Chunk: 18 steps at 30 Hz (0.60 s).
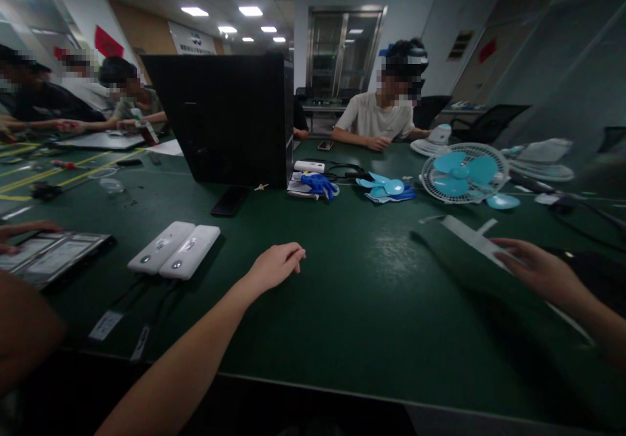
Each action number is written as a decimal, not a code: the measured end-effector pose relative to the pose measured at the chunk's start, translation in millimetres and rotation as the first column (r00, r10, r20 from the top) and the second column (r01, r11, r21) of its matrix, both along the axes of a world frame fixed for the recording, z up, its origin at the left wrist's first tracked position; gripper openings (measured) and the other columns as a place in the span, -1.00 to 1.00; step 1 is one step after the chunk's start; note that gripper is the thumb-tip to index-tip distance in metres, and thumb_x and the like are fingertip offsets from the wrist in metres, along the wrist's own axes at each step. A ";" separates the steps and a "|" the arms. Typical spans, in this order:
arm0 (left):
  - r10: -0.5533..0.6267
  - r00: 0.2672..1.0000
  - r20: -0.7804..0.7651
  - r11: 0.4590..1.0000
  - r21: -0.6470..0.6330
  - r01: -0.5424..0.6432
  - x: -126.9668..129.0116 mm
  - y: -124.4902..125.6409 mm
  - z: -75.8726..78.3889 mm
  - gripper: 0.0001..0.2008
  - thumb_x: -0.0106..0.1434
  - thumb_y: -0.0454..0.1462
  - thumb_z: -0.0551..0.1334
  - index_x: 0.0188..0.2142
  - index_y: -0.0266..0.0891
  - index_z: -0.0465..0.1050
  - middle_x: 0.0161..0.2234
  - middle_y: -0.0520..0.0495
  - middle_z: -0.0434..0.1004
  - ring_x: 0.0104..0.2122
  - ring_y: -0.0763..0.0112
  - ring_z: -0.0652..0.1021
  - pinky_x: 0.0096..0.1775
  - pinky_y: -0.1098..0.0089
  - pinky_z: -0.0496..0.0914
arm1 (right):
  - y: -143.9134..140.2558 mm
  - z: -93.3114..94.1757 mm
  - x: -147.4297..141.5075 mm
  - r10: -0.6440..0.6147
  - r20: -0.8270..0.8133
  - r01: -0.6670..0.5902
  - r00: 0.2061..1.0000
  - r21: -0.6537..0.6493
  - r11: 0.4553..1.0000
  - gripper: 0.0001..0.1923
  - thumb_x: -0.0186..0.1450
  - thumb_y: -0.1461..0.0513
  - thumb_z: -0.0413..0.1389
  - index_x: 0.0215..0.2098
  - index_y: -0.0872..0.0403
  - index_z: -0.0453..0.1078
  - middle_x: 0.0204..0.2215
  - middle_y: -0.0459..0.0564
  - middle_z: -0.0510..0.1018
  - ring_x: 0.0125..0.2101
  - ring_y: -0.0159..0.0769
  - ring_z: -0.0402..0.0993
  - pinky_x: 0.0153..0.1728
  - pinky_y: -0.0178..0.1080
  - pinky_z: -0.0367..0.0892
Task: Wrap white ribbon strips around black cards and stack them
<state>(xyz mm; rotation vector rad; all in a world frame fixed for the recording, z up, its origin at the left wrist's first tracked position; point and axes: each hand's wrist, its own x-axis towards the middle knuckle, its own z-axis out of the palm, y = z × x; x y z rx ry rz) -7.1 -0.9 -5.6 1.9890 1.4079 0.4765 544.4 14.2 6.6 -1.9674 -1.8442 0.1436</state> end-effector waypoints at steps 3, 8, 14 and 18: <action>0.007 0.982 0.191 0.998 -0.065 0.005 1.9 2.9 -5.4 -0.58 0.40 -0.05 -0.07 0.07 -0.18 0.33 -0.08 -0.11 0.52 -0.36 0.41 0.52 -0.36 0.41 0.34 | -18.3 17.6 -93.5 0.199 -0.197 -0.224 0.960 -0.110 0.968 -0.44 0.27 -0.07 0.01 0.12 0.07 0.31 -0.01 0.16 0.43 -0.11 -0.10 0.42 -0.09 -0.09 0.34; -0.001 0.872 0.489 0.939 -0.299 0.169 4.6 1.1 -8.9 -0.47 0.38 0.02 -0.06 0.22 -0.17 0.18 0.13 -0.25 0.36 -0.20 0.33 0.52 -0.41 0.46 0.35 | -62.0 26.9 -203.0 0.568 -0.300 -0.633 0.766 -0.199 0.748 -0.56 0.37 0.00 -0.04 0.14 -0.04 0.33 -0.06 0.03 0.46 -0.16 -0.24 0.43 -0.18 -0.20 0.40; -0.259 0.888 0.379 0.806 -0.421 0.415 8.2 -8.0 -5.0 -0.63 0.33 -0.04 0.10 -0.09 -0.24 0.49 -0.35 -0.06 0.57 -0.40 0.42 0.51 -0.40 0.46 0.31 | -78.0 9.8 -239.3 0.664 -0.129 -0.675 0.736 -0.219 0.705 -0.60 0.40 0.06 -0.08 0.14 -0.06 0.35 -0.08 0.01 0.50 -0.20 -0.30 0.46 -0.19 -0.22 0.39; -0.191 0.926 0.326 0.870 -0.380 0.313 8.7 -6.7 -6.6 -0.70 0.31 -0.10 0.13 -0.15 -0.23 0.50 -0.35 -0.03 0.55 -0.38 0.39 0.54 -0.35 0.41 0.36 | -70.0 3.9 -213.4 0.617 0.191 -0.559 0.763 -0.284 0.779 -0.51 0.40 -0.03 -0.15 0.13 -0.03 0.36 -0.12 0.04 0.55 -0.24 -0.21 0.50 -0.21 -0.11 0.40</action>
